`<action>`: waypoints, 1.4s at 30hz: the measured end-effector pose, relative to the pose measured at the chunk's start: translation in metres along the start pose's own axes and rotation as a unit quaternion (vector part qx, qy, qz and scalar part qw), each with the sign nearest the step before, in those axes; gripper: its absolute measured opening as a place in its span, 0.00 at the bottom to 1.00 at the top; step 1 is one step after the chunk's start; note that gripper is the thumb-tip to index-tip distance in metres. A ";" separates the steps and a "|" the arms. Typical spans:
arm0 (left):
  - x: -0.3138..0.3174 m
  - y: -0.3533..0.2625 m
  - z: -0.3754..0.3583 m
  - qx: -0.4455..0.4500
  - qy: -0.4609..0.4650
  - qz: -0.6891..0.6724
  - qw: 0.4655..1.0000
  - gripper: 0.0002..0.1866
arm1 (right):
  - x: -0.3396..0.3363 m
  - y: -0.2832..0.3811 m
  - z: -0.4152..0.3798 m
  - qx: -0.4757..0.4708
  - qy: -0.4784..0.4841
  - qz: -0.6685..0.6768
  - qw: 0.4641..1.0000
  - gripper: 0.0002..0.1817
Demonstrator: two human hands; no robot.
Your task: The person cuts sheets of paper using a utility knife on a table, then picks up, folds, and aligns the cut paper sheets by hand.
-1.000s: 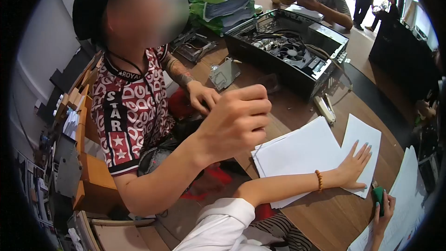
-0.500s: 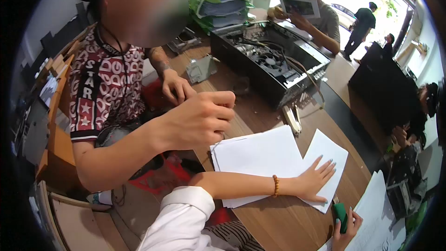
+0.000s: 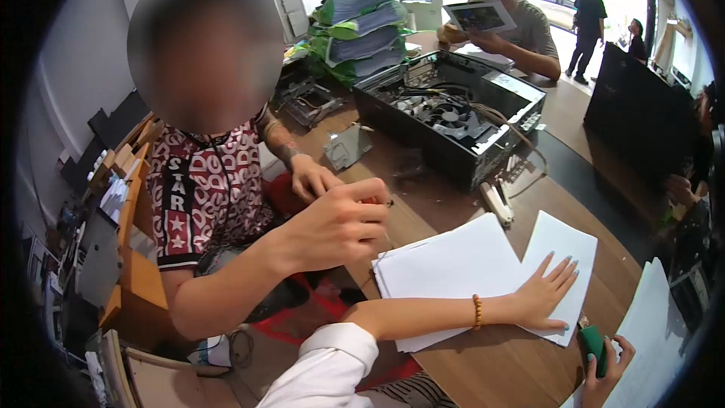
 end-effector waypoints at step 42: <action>-0.020 -0.009 -0.003 0.023 0.024 0.099 0.995 0.47 | -0.008 0.007 -0.003 0.040 -0.007 0.018 0.999 0.19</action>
Point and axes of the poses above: each hand's wrist, its own z-axis towards the middle knuckle, its own x-axis out of the palm, y = z × x, the point moved 7 cm from there along z, towards the middle knuckle, and after that the axes turned 3 degrees about -x, right-handed, at the moved point
